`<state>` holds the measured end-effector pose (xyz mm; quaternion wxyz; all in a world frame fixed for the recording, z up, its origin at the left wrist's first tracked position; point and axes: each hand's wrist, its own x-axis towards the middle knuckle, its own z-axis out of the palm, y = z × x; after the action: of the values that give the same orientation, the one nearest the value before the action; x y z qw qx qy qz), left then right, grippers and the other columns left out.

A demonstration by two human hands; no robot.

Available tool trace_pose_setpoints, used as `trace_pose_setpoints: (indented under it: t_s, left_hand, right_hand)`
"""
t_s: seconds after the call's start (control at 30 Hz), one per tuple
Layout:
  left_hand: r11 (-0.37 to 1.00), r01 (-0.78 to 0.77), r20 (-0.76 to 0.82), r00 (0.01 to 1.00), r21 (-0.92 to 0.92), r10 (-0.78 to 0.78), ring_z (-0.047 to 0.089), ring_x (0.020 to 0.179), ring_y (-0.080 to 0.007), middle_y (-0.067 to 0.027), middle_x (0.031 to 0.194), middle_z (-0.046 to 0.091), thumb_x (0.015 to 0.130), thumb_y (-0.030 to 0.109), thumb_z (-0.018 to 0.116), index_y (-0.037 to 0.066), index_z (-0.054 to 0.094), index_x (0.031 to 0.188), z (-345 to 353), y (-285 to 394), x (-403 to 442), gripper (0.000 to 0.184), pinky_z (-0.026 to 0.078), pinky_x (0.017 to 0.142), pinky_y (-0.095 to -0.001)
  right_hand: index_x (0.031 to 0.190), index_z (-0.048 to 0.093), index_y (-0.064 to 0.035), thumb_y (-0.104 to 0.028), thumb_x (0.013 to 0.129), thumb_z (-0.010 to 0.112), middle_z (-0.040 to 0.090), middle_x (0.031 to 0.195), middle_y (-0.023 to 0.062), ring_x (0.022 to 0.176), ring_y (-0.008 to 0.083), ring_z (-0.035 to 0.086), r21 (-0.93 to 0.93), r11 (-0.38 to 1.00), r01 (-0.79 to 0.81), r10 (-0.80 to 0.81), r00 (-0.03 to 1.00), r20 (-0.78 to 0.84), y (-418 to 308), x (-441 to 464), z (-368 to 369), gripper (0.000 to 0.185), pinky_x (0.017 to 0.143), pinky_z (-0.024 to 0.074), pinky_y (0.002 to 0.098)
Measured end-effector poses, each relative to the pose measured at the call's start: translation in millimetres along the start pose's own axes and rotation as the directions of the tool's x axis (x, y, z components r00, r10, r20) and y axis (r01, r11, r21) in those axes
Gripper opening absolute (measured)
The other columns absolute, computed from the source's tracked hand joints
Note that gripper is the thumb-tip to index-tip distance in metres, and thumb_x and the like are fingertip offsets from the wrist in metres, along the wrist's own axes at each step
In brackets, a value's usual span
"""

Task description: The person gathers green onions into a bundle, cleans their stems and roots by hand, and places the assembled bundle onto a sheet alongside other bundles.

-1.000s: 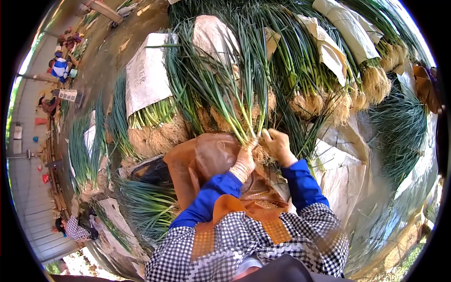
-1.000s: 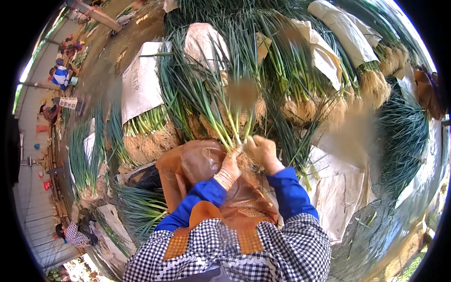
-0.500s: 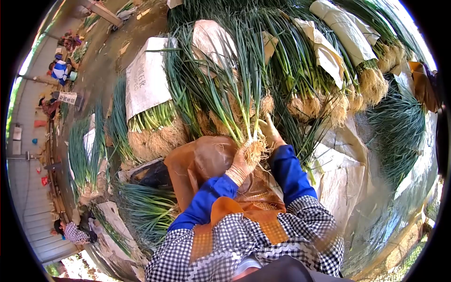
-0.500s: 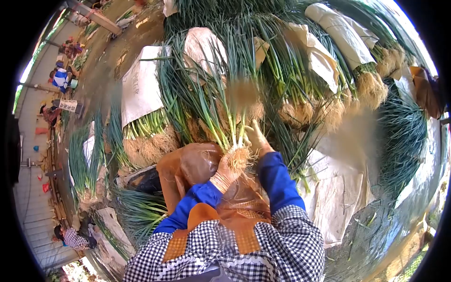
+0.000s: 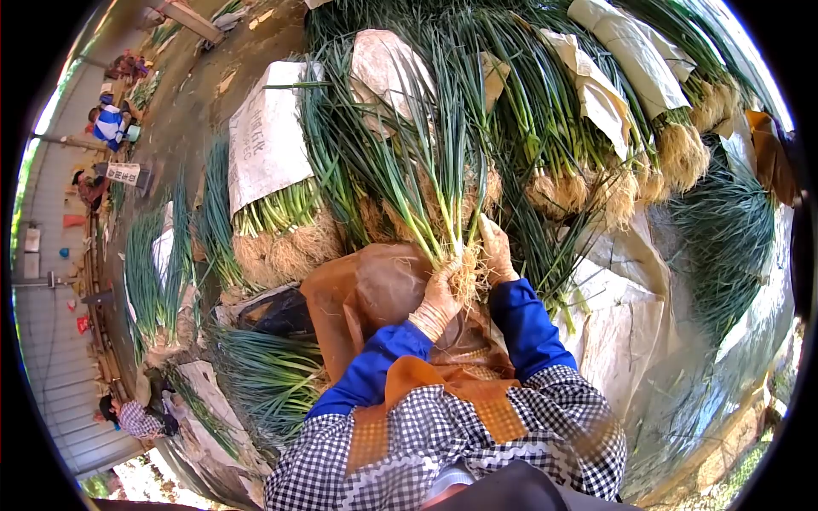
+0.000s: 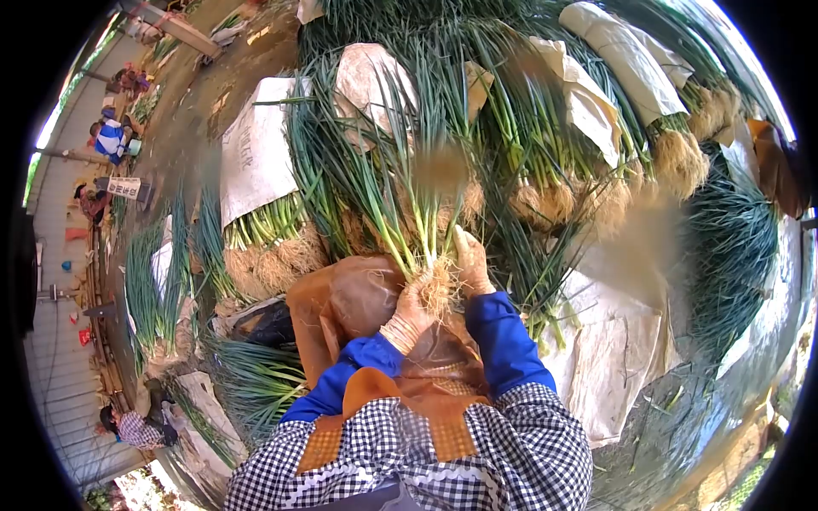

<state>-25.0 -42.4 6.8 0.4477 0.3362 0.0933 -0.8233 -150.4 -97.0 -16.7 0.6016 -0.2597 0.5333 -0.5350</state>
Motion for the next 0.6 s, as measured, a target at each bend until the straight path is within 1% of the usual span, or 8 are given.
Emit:
trace_pose_setpoints:
  t_s: [0.1,0.17,0.2,0.23,0.3,0.43,0.57,0.6]
  left_hand:
    - [0.998,-0.064,-0.023,0.998,0.004,0.064,0.058,0.073,-0.018,-0.0075,0.09,0.061,0.085,0.012,0.053,0.003,0.053,0.113,5,2,-5,0.03,0.049,0.06,-0.0279]
    - [0.999,-0.021,0.065,0.998,-0.049,0.025,0.06,0.076,-0.0182,-0.0069,0.091,0.063,0.084,0.008,0.053,0.004,0.056,0.108,3,7,-4,0.025,0.051,0.062,-0.0301]
    - [0.998,-0.019,0.068,0.997,-0.053,0.022,0.06,0.076,-0.0182,-0.0069,0.091,0.063,0.084,0.008,0.053,0.004,0.056,0.108,2,7,-3,0.025,0.051,0.062,-0.0301]
    - [0.999,-0.011,0.057,0.998,-0.047,0.014,0.06,0.076,-0.0182,-0.0071,0.091,0.062,0.083,0.008,0.054,0.003,0.056,0.108,-1,5,-4,0.025,0.051,0.061,-0.0296]
    - [0.999,-0.006,0.052,0.999,-0.036,0.008,0.059,0.075,-0.0181,-0.0076,0.089,0.061,0.083,0.009,0.054,0.002,0.056,0.106,0,4,0,0.024,0.05,0.06,-0.0287]
    - [0.978,0.135,0.216,0.971,-0.159,-0.099,0.05,0.061,-0.0113,-0.0057,0.08,0.055,0.088,0.018,0.051,0.004,0.054,0.106,14,11,-10,0.023,0.039,0.047,-0.0219]
    - [0.963,0.109,0.239,0.97,-0.246,-0.049,0.05,0.06,-0.0106,-0.0057,0.08,0.055,0.089,0.018,0.049,0.003,0.053,0.104,14,21,-12,0.022,0.038,0.045,-0.0215]
    - [0.957,0.133,0.313,0.949,-0.257,-0.048,0.05,0.06,-0.0107,-0.006,0.08,0.055,0.089,0.018,0.049,0.002,0.053,0.105,7,22,-7,0.022,0.039,0.045,-0.0216]
  right_hand:
    - [0.076,0.059,-0.004,-0.035,0.09,0.049,0.056,0.063,-0.0001,0.062,0.0116,0.055,-0.198,0.979,-0.058,0.084,0.988,0.127,1,-31,-9,0.035,0.06,0.0439,0.0249]
    - [0.084,0.064,-0.005,-0.036,0.089,0.049,0.065,0.077,0.0092,0.074,0.0248,0.063,-0.869,0.238,0.433,0.019,0.893,0.45,-5,-42,-38,0.034,0.07,0.0485,0.0332]
    - [0.099,0.063,-0.0064,-0.036,0.088,0.046,0.064,0.093,0.0144,0.088,0.0325,0.06,-0.912,0.103,0.396,0.429,0.81,0.4,-32,-41,-45,0.036,0.078,0.0475,0.0389]
    - [0.111,0.057,-0.0065,-0.038,0.091,0.041,0.063,0.096,0.0099,0.084,0.023,0.06,-0.966,0.081,0.247,0.327,0.909,0.26,9,-20,-68,0.04,0.071,0.0477,0.0342]
    - [0.123,0.047,-0.0068,-0.041,0.093,0.038,0.06,0.097,0.0042,0.071,0.0136,0.053,-0.405,0.914,-0.014,0.115,0.967,0.227,-10,-10,-61,0.047,0.063,0.0446,0.0279]
    - [0.128,0.04,-0.0048,-0.04,0.093,0.04,0.052,0.093,-0.0002,0.069,0.0079,0.043,0.226,0.961,-0.16,0.099,0.96,0.261,-25,34,-2,0.05,0.062,0.0392,0.0227]
    - [0.089,0.057,-0.0071,-0.023,0.089,0.051,0.051,0.08,-0.001,0.065,0.0075,0.042,-0.39,0.919,-0.057,0.175,0.945,0.276,-42,-13,9,0.017,0.06,0.0398,0.0243]
    - [0.087,0.058,-0.0075,-0.021,0.088,0.053,0.052,0.077,0.0004,0.065,0.0082,0.045,-0.459,0.862,0.217,-0.03,0.925,0.38,-32,-27,-1,0.014,0.06,0.0415,0.0253]
